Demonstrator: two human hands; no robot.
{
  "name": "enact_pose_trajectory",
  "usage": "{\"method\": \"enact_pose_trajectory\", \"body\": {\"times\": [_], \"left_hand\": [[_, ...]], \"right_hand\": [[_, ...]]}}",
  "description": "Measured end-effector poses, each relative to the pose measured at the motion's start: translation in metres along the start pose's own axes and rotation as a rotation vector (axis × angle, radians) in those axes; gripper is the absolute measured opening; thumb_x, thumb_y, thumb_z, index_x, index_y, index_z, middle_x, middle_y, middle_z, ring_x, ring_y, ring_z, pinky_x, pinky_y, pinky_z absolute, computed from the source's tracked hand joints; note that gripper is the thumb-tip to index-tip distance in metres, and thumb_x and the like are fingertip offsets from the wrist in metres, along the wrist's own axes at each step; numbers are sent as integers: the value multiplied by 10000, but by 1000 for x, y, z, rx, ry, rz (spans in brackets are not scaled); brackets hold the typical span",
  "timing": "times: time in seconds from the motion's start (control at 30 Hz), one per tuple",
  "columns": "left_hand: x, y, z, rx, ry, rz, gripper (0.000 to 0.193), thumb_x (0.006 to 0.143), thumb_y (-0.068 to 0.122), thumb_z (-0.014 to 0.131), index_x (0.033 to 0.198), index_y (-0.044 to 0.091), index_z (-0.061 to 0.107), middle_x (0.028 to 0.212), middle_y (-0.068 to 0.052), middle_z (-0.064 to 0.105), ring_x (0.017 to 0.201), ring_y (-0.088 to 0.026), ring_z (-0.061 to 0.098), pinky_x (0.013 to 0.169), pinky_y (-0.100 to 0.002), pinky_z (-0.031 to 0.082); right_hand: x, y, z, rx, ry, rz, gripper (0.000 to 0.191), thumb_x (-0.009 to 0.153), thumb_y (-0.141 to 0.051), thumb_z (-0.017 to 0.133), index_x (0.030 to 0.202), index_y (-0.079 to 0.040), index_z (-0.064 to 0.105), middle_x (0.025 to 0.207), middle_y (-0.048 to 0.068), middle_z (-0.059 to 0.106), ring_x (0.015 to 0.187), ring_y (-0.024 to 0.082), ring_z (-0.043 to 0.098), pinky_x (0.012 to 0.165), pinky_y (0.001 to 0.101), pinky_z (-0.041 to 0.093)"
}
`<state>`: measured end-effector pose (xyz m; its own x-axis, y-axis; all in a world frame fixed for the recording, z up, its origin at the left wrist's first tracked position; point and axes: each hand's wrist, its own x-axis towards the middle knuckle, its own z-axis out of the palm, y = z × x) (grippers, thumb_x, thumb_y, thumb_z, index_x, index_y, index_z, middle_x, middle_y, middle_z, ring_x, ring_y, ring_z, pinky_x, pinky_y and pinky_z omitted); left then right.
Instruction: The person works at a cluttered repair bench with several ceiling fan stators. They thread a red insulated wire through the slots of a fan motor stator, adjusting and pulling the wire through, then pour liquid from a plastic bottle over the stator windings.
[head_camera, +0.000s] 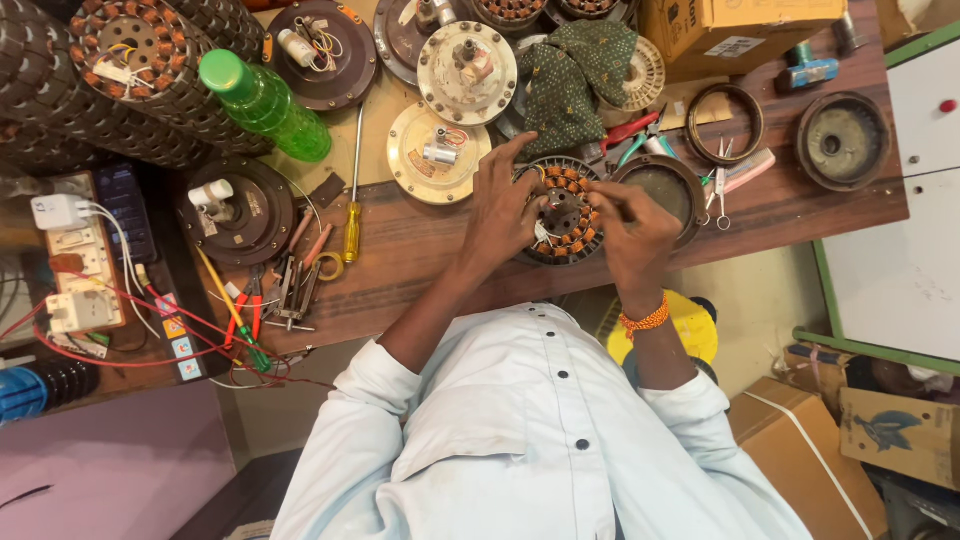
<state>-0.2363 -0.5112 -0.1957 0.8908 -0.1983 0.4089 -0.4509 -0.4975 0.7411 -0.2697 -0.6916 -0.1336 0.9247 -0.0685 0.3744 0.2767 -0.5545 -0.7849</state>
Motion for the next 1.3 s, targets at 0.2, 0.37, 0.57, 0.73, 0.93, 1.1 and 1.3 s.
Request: {"method": "enact_pose_trajectory", "body": {"times": [0.2, 0.37, 0.57, 0.73, 0.93, 1.1, 1.3], "left_hand": [[9, 2, -1, -68, 11, -58, 194, 822, 43, 809, 889, 71, 630, 1552, -137, 411, 1390, -367, 392, 1157, -488, 349], [32, -7, -9, 89, -136, -171, 207, 884, 176, 814, 1003, 106, 660, 1271, -118, 588, 1155, -332, 529, 1013, -484, 445], [46, 17, 3, 296, -298, -433, 649, 850, 303, 820, 1383, 167, 475, 838, -139, 674, 883, -308, 588, 802, -522, 447], [51, 16, 27, -155, -183, -493, 665, 869, 116, 721, 1440, 141, 381, 896, -125, 727, 888, -268, 630, 783, -459, 496], [63, -2, 10, -950, -223, -540, 403, 989, 75, 604, 1267, 110, 315, 939, -137, 730, 896, -207, 706, 843, -347, 574], [56, -2, -7, -911, -271, -507, 268, 1016, 112, 600, 1139, 121, 362, 904, -120, 726, 878, -184, 718, 801, -348, 570], [54, -1, -5, -953, -215, -422, 271, 1049, 141, 613, 1105, 135, 348, 868, -76, 659, 834, -145, 645, 767, -312, 523]], "right_hand": [[-3, 31, 1, 153, -39, 192, 114, 1028, -56, 694, 1038, 57, 700, 901, 112, 749, 713, 114, 714, 593, 238, 517], [-5, 67, 8, 585, 35, 365, 148, 1086, -135, 628, 1042, 6, 615, 956, 91, 737, 687, 83, 628, 633, 214, 507], [2, 86, 6, 720, 19, 424, 131, 1082, -140, 616, 1042, -15, 616, 907, 78, 713, 692, 78, 614, 636, 208, 500], [17, 83, -1, 746, -44, 442, 135, 1071, -139, 617, 1033, -11, 629, 915, 88, 711, 701, 95, 625, 631, 223, 489], [40, 75, -7, 796, -133, 350, 175, 1081, -152, 594, 1034, 7, 649, 931, 88, 719, 759, 101, 650, 696, 242, 537], [56, 69, -6, 727, -202, 309, 202, 1071, -166, 588, 1054, 17, 673, 956, 92, 733, 756, 106, 670, 689, 237, 544], [69, 64, -3, 684, -381, 201, 250, 1064, -165, 609, 1178, 38, 699, 1050, 100, 744, 818, 111, 663, 755, 248, 565]]}}
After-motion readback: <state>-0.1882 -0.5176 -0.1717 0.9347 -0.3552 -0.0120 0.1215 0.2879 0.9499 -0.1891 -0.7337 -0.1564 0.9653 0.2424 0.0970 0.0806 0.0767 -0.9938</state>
